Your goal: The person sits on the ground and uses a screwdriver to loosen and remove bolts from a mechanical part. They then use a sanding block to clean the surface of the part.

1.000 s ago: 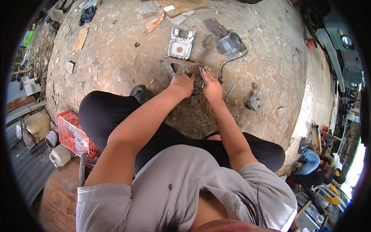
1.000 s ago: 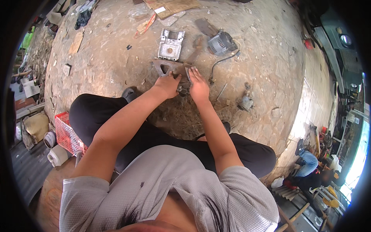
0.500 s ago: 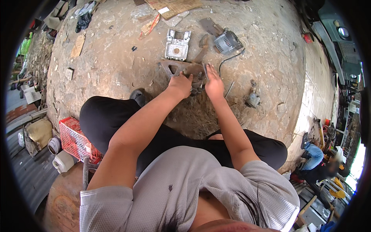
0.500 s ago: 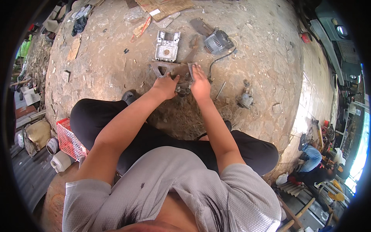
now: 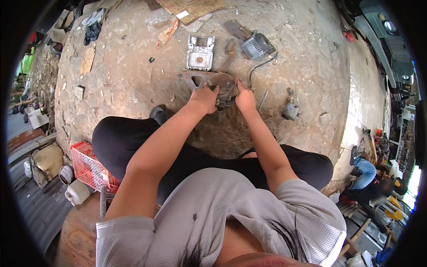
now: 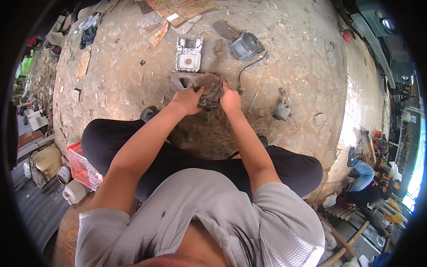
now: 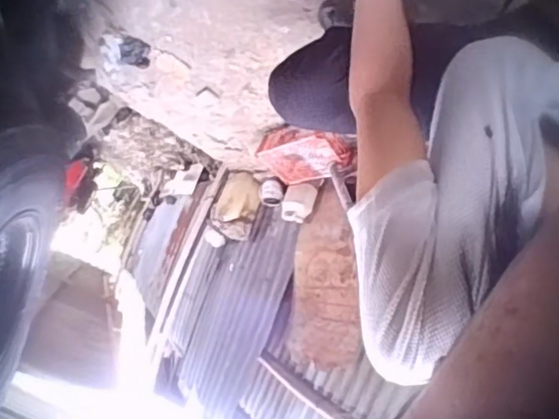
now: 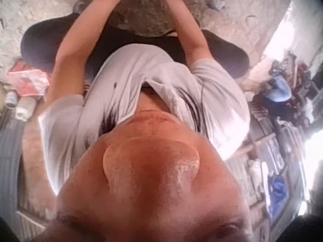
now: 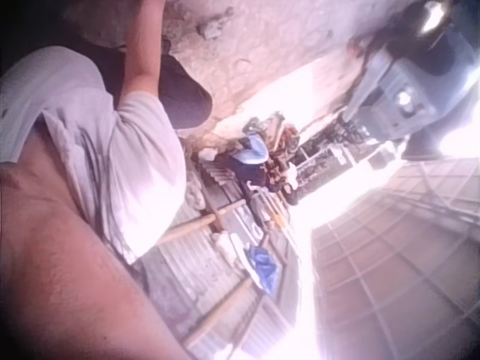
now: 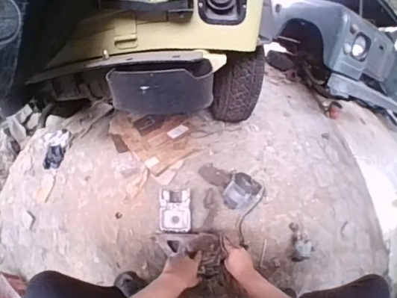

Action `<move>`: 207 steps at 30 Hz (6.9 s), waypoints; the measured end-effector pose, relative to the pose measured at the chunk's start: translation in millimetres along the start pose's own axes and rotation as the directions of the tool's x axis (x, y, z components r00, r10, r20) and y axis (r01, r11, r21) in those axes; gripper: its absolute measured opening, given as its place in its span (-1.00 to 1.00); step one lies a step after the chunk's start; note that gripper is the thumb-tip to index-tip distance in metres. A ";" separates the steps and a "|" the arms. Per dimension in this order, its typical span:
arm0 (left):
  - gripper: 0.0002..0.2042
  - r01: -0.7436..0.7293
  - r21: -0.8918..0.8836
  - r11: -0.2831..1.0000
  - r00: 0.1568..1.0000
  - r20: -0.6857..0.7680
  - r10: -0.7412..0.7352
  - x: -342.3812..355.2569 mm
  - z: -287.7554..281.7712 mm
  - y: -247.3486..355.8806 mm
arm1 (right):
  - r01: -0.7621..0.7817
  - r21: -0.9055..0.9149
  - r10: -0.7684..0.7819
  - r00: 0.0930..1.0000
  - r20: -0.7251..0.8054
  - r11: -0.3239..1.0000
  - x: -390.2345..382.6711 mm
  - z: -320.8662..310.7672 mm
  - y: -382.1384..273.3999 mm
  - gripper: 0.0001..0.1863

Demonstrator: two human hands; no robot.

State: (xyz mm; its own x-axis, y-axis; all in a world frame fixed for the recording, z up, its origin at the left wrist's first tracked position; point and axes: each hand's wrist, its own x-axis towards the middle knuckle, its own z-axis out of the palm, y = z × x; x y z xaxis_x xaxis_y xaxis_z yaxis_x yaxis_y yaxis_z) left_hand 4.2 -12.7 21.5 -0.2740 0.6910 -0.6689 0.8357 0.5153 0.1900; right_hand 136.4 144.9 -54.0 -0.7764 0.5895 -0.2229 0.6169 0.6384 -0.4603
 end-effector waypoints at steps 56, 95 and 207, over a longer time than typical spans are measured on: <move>-0.08 0.034 -0.012 0.999 0.999 -0.004 -0.034 6.1 2.8 -10.1 | 0.298 -0.101 -0.312 0.936 -0.164 0.949 3.3 -11.6 -8.0 -0.31; -0.05 0.049 -0.038 0.998 0.998 0.028 -0.048 7.9 -3.5 -6.9 | 0.442 -0.189 -0.479 0.835 -0.269 0.877 -28.0 -5.6 -13.1 -0.36; -0.62 -0.215 0.074 0.974 0.896 0.413 0.166 -8.6 26.3 30.0 | 0.054 0.323 -0.165 0.930 0.328 0.945 68.3 -49.6 -80.9 -0.34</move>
State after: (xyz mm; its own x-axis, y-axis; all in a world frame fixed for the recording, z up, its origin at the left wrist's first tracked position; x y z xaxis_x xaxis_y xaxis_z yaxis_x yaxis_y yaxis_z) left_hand 44.1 -16.6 14.0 0.0899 0.4950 -0.8642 0.9081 0.3156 0.2752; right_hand 39.8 158.0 10.6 -0.8663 0.2803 -0.4134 0.4995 0.4748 -0.7247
